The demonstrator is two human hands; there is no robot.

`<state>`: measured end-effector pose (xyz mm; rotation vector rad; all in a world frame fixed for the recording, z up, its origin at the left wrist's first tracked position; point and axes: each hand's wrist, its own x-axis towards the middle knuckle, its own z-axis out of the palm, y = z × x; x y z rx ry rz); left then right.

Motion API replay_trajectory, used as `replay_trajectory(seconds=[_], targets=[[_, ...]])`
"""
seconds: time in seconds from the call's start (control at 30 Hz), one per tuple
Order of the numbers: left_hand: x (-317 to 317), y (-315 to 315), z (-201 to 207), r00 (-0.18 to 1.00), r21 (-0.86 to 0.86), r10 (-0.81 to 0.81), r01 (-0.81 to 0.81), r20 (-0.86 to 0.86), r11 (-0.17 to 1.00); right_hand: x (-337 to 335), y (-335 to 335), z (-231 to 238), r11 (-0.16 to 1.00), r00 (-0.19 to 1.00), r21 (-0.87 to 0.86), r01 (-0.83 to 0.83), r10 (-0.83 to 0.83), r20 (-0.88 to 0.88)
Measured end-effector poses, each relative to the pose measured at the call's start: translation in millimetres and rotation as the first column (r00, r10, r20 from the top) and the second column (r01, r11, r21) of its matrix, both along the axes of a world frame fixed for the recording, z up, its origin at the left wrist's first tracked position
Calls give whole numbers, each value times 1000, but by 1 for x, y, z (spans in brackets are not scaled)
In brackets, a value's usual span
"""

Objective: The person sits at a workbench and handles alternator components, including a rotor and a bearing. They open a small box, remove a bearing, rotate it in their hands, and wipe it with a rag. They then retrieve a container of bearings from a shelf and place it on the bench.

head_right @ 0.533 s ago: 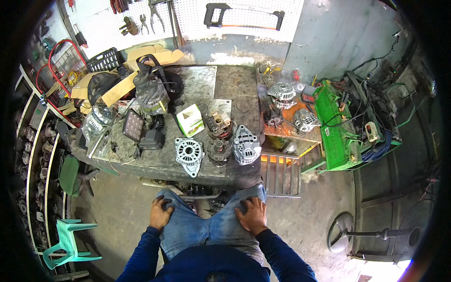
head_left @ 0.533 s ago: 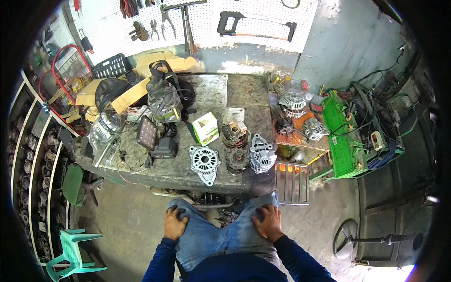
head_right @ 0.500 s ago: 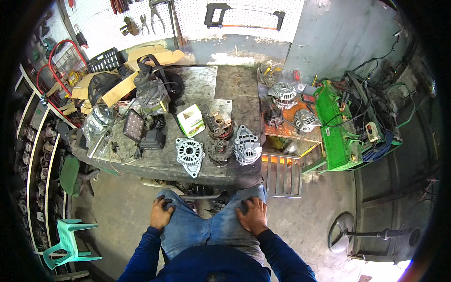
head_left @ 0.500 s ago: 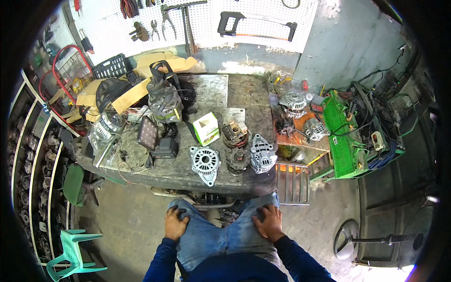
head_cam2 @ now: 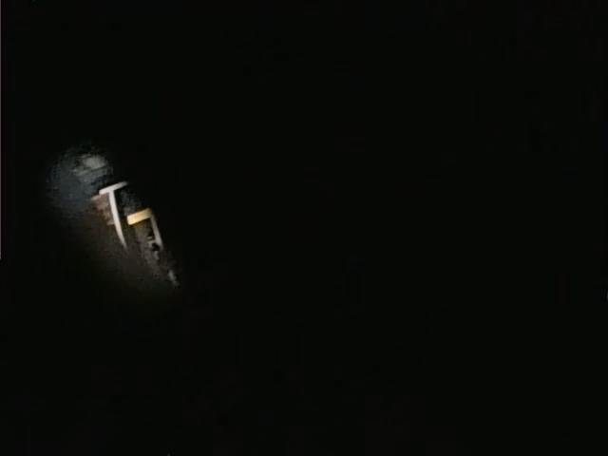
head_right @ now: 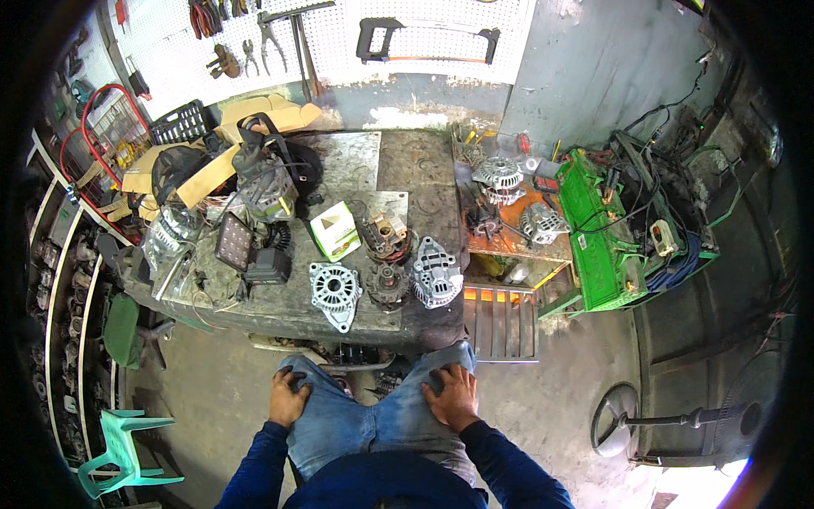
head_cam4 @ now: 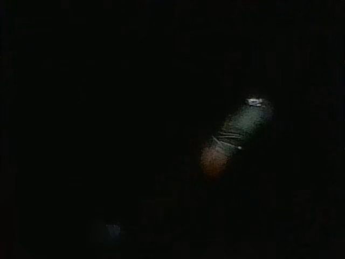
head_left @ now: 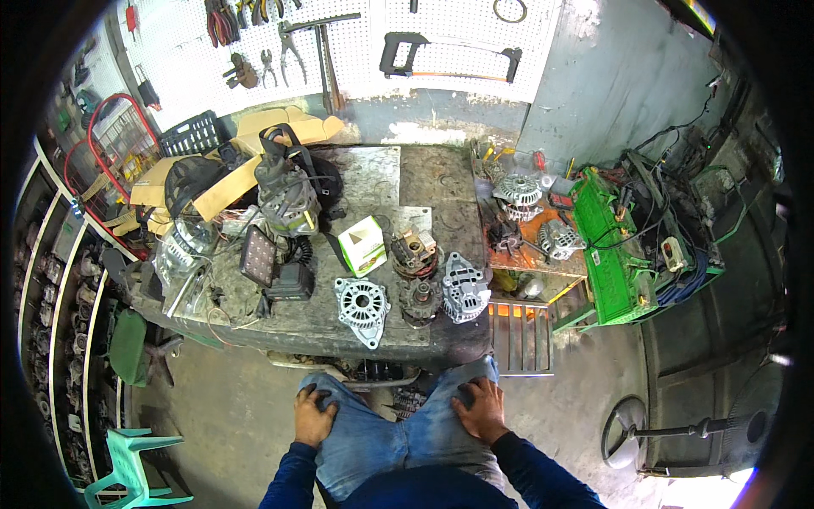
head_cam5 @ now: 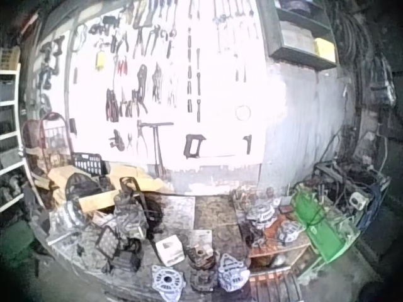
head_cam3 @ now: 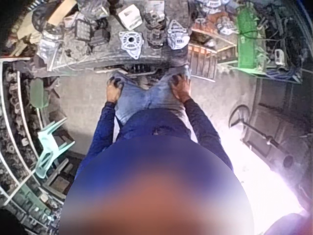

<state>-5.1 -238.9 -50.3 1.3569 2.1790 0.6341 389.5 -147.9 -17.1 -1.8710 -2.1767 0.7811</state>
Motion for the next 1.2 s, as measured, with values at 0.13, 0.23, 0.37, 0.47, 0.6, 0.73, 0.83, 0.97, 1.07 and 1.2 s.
replay_trajectory(seconds=[0.13, 0.23, 0.37, 0.47, 0.6, 0.73, 0.83, 0.97, 1.07, 1.2], targets=[[0, -1, 1, 1000, -4, 6, -6, -22, 1000, 0, -1, 0, 999, 1000, 33, -11, 11, -14], [1, 0, 2, 1000, -2, 1, -1, -21, 1000, 0, -1, 1, 1000, 999, 28, -2, 3, -33], [1, 0, 3, 1000, -14, 6, -7, -16, 1000, -1, -1, 3, 1000, 1000, 26, 5, -4, -20], [1, -1, 5, 1000, -10, 12, -12, -11, 1000, -2, -1, 5, 999, 999, 44, -7, 9, -36], [2, 0, 7, 1000, -22, 16, -16, -20, 1000, -2, -1, 4, 998, 999, 56, -1, 4, -49], [2, -1, 8, 1000, -13, 16, -16, -15, 1000, -1, -2, 1, 997, 999, 82, 7, -3, -47], [3, -1, 7, 1000, -7, 25, -25, -19, 1000, -1, -2, -1, 997, 998, 80, -3, 7, -56], [2, 1, 3, 999, -2, 29, -29, -16, 1000, -1, -1, -2, 997, 998, 80, 4, 1, -55], [3, 0, 5, 1000, 10, 19, -19, -16, 1000, -1, -1, -2, 997, 999, 75, 11, -9, -32], [11, 4, 30, 993, 57, -38, 45, -114, 997, -1, -1, 0, 999, 999, 52, 7, -5, -39]])
